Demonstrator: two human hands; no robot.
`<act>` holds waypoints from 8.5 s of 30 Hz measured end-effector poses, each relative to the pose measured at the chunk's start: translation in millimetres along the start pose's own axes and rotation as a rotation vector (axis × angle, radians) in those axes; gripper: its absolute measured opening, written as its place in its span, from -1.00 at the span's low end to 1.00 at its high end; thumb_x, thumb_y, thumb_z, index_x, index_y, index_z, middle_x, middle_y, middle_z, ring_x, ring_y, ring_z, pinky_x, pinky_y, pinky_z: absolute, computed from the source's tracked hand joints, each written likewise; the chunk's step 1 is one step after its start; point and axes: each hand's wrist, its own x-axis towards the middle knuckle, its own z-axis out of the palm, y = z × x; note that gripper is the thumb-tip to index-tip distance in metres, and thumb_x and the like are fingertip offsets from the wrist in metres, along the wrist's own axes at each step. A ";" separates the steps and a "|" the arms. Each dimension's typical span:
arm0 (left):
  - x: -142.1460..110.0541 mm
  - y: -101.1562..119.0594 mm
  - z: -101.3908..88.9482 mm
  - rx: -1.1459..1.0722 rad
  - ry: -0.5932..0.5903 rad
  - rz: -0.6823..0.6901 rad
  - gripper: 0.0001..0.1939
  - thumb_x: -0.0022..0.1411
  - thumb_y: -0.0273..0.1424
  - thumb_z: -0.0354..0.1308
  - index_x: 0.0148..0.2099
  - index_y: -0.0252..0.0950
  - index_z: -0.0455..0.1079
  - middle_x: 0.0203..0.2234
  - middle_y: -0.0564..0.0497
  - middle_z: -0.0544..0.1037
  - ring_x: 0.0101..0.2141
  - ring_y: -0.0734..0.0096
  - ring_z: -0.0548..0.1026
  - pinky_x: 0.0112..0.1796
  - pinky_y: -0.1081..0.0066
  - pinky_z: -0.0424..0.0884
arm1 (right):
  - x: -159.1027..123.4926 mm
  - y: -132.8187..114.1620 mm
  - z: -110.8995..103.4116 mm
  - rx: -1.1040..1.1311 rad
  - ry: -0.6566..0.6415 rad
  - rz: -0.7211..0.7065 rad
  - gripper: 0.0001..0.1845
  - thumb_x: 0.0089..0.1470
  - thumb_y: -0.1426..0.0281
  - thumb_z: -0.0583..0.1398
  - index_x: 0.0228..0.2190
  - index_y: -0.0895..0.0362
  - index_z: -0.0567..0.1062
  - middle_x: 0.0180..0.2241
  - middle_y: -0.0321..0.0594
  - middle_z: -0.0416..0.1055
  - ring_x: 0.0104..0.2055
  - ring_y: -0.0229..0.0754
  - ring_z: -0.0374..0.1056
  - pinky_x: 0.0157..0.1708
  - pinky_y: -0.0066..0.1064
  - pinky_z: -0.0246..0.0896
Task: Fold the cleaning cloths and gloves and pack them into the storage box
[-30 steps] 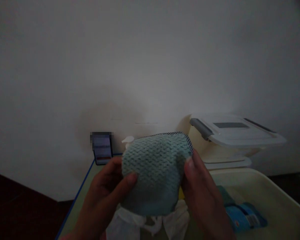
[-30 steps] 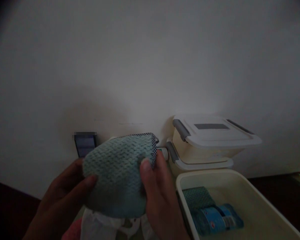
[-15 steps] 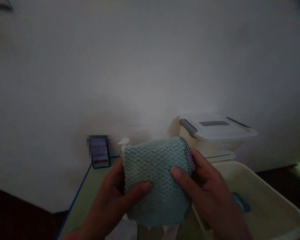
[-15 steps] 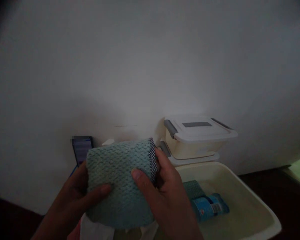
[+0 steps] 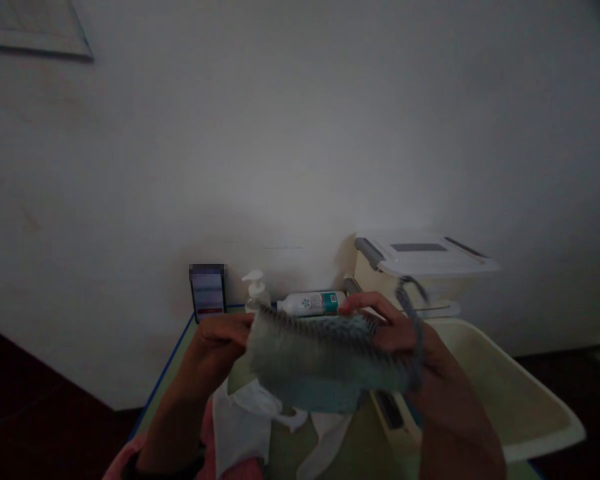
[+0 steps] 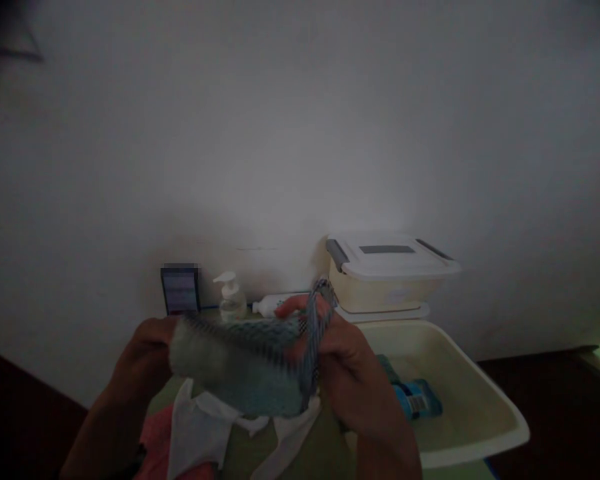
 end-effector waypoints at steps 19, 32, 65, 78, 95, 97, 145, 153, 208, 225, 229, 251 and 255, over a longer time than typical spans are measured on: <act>5.3 2.1 31.0 0.179 0.374 -0.083 -0.72 -0.05 -0.37 0.35 -0.40 -0.26 0.27 -0.77 0.23 0.41 -0.83 0.62 0.27 -0.79 0.65 0.15 | 2.5 5.6 -1.8 -0.263 0.198 0.225 -0.73 -0.05 0.58 0.13 -0.28 0.13 0.49 -0.39 -0.24 0.53 -0.39 -0.21 0.42 -0.34 -0.33 0.33; 5.0 1.1 31.2 0.150 0.294 -0.104 -0.83 0.03 -0.45 0.27 -0.35 -0.27 0.31 -0.58 0.14 0.50 -0.56 0.53 0.45 -0.50 0.57 0.37 | -4.1 5.6 -18.3 -0.302 -0.013 0.257 -0.59 0.07 0.57 0.04 -0.09 0.05 0.48 -0.18 -0.24 0.53 -0.15 -0.19 0.44 -0.12 -0.28 0.32; 4.2 -9.0 22.8 -0.040 0.277 -0.049 -0.79 -0.01 -0.37 0.34 -0.38 -0.22 0.33 -0.50 0.14 0.51 -0.45 0.49 0.46 -0.44 0.56 0.36 | 5.7 7.4 8.2 0.293 0.280 0.181 -0.64 -0.05 0.50 0.30 -0.22 -0.15 0.51 -0.43 -0.46 0.45 -0.39 -0.40 0.36 -0.42 -0.63 0.29; 6.5 -5.4 17.2 0.129 0.422 0.006 -0.83 -0.06 -0.39 0.36 -0.48 -0.28 0.41 -0.61 0.16 0.51 -0.57 0.59 0.43 -0.54 0.65 0.34 | 3.5 7.2 7.7 -0.191 0.340 0.204 -0.74 0.04 0.39 0.24 -0.17 -0.04 0.52 -0.31 -0.32 0.49 -0.31 -0.27 0.38 -0.32 -0.40 0.31; 6.9 -1.1 21.2 0.146 0.368 -0.098 -0.84 0.05 -0.30 0.30 -0.38 -0.29 0.49 -0.32 -0.03 0.64 -0.25 0.31 0.56 -0.18 0.38 0.44 | 3.8 5.1 7.1 -0.434 0.207 0.056 -0.72 0.17 0.44 0.10 -0.07 0.04 0.43 -0.09 -0.22 0.45 -0.06 -0.18 0.34 -0.09 -0.31 0.25; 5.4 -0.6 23.3 0.185 0.403 -0.073 -0.86 -0.01 -0.34 0.34 -0.42 -0.28 0.48 -0.44 0.02 0.63 -0.36 0.35 0.56 -0.31 0.43 0.45 | 3.4 7.4 7.2 -0.509 0.188 0.088 -0.68 0.17 0.45 0.09 -0.03 0.08 0.40 -0.13 -0.16 0.43 -0.08 -0.15 0.33 -0.07 -0.26 0.25; 0.0 -3.0 21.0 0.517 -0.041 0.005 -0.87 0.06 -0.47 0.27 -0.35 -0.27 0.35 -0.48 0.07 0.49 -0.44 0.46 0.48 -0.39 0.49 0.43 | -7.0 3.8 -10.7 -0.325 0.188 -0.010 -0.84 0.19 0.44 0.11 -0.21 -0.06 0.39 -0.32 -0.38 0.39 -0.31 -0.32 0.33 -0.30 -0.48 0.22; -3.0 -1.2 24.4 0.514 0.030 0.053 -0.86 0.05 -0.50 0.27 -0.28 -0.23 0.46 -0.44 0.07 0.56 -0.46 0.49 0.47 -0.45 0.55 0.37 | -5.0 0.4 -10.1 -0.424 -0.130 0.070 -0.81 0.11 0.46 0.17 -0.20 0.01 0.40 -0.13 -0.26 0.40 -0.09 -0.21 0.33 -0.09 -0.35 0.22; 0.7 9.9 36.0 0.379 0.035 -0.097 -0.87 0.00 -0.53 0.28 -0.36 -0.23 0.60 -0.51 0.07 0.65 -0.50 0.51 0.54 -0.47 0.63 0.45 | 6.7 4.2 13.4 -0.542 -0.079 -0.232 -0.94 0.11 0.42 0.22 -0.37 0.17 0.49 -0.41 -0.31 0.49 -0.31 -0.28 0.37 -0.22 -0.37 0.20; -1.2 11.9 34.5 0.464 -0.040 -0.064 -0.91 0.06 -0.47 0.26 -0.36 -0.25 0.60 -0.50 0.03 0.65 -0.48 0.40 0.57 -0.45 0.52 0.48 | 7.6 2.5 14.8 -0.527 -0.053 -0.185 -0.88 0.09 0.38 0.24 -0.45 0.15 0.47 -0.47 -0.34 0.46 -0.38 -0.31 0.35 -0.30 -0.43 0.21; -0.6 10.6 34.2 0.465 -0.046 -0.061 -0.91 0.07 -0.47 0.25 -0.36 -0.25 0.60 -0.50 0.02 0.65 -0.49 0.41 0.57 -0.45 0.53 0.48 | 7.1 2.1 15.0 -0.525 -0.051 -0.200 -0.87 0.09 0.37 0.24 -0.46 0.15 0.46 -0.49 -0.35 0.44 -0.39 -0.31 0.34 -0.32 -0.44 0.20; -7.1 12.2 34.4 0.376 0.035 0.012 -0.91 0.10 -0.51 0.25 -0.35 -0.20 0.51 -0.45 0.10 0.58 -0.44 0.52 0.52 -0.41 0.62 0.41 | 5.8 2.2 9.4 -0.493 -0.273 -0.068 -0.86 0.08 0.33 0.24 -0.41 0.15 0.47 -0.37 -0.27 0.32 -0.25 -0.26 0.28 -0.23 -0.42 0.20; -7.3 10.0 24.4 0.248 0.100 0.074 -0.98 0.16 -0.43 0.22 -0.31 -0.20 0.45 -0.42 0.06 0.52 -0.39 0.47 0.47 -0.40 0.58 0.38 | 2.6 4.9 1.8 -0.531 -0.194 -0.012 -0.82 0.08 0.27 0.22 -0.43 0.11 0.51 -0.13 -0.14 0.26 -0.02 -0.14 0.23 -0.06 -0.31 0.20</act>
